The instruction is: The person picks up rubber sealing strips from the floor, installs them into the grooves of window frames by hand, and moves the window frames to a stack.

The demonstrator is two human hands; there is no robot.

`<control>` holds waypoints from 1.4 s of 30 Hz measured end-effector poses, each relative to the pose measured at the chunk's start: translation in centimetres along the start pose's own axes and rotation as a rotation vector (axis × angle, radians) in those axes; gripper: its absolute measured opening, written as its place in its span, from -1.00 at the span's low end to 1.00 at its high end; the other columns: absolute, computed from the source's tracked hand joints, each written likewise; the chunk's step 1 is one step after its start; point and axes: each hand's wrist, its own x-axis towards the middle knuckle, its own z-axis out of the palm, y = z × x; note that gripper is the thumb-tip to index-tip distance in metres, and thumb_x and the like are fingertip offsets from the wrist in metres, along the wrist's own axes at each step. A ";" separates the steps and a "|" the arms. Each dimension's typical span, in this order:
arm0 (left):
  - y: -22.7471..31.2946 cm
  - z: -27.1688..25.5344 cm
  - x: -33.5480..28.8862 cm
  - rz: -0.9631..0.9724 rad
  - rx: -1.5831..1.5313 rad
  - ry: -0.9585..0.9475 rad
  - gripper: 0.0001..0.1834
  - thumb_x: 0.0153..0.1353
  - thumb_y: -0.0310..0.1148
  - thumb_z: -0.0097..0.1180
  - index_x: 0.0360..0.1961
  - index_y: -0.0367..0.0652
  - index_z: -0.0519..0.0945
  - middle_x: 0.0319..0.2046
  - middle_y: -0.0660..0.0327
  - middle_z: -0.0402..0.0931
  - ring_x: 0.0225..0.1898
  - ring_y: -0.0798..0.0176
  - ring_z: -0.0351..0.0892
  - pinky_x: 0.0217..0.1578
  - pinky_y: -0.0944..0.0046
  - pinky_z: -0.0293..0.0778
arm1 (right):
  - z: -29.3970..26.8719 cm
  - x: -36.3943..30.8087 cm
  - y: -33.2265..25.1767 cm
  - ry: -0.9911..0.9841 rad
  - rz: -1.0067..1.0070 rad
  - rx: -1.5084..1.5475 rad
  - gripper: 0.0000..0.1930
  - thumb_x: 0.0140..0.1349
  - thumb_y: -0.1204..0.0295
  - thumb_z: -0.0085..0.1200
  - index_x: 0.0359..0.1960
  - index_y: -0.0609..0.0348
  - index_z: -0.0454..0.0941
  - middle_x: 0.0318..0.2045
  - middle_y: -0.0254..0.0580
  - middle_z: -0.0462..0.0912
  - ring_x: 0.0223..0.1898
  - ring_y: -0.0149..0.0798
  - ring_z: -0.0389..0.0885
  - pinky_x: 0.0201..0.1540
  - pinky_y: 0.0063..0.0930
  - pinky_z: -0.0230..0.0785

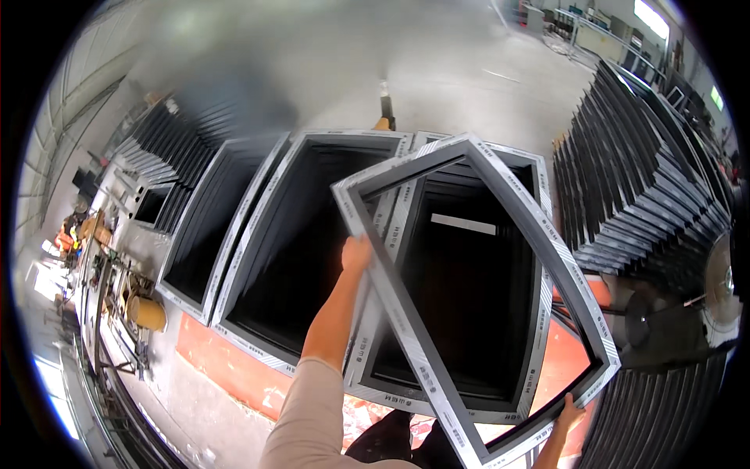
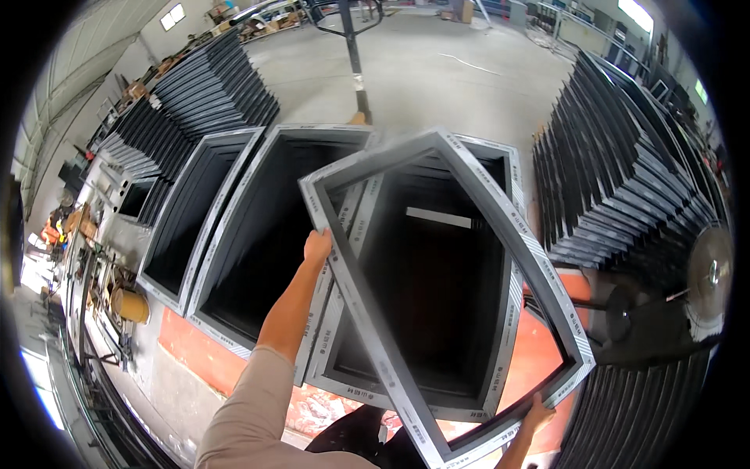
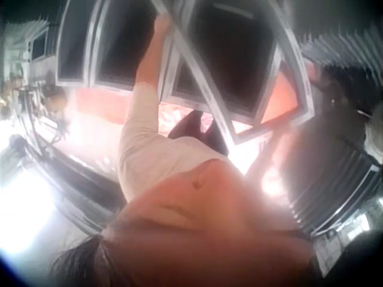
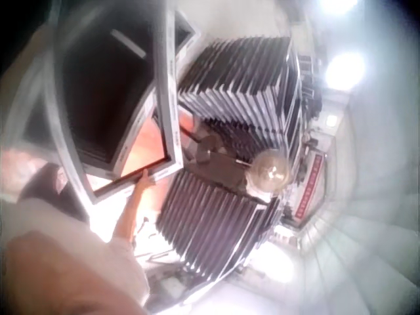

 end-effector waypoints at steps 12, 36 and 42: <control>-6.1 4.4 -19.1 0.173 0.077 -0.244 -0.47 0.30 -0.12 0.00 0.06 -0.41 0.42 0.02 -0.28 0.46 0.09 -0.31 0.44 0.12 -0.10 0.35 | 3.5 -11.5 1.1 -0.410 0.384 0.700 -0.67 0.22 0.42 0.24 -0.12 0.33 0.40 -0.21 -0.10 0.57 -0.28 -0.20 0.57 -0.30 -0.27 0.54; -7.5 -1.8 -9.5 0.243 0.230 -0.271 -0.51 0.25 -0.03 0.00 -0.04 -0.26 0.56 -0.08 -0.09 0.59 -0.01 -0.15 0.55 -0.02 0.00 0.43 | 2.3 -27.8 -1.5 -0.801 0.654 0.857 -0.71 0.32 0.62 -0.02 0.07 0.26 0.35 -0.05 -0.09 0.51 -0.06 -0.11 0.59 -0.07 -0.24 0.62; -6.9 -2.7 -9.8 0.196 0.287 -0.207 -0.53 0.27 -0.05 -0.08 -0.06 -0.22 0.56 -0.07 -0.10 0.58 -0.01 -0.16 0.54 -0.04 -0.03 0.45 | 3.1 -28.4 -0.5 -0.807 0.613 0.858 -0.78 0.38 0.53 -0.02 0.02 0.27 0.38 -0.07 -0.10 0.55 -0.08 -0.15 0.59 -0.07 -0.28 0.60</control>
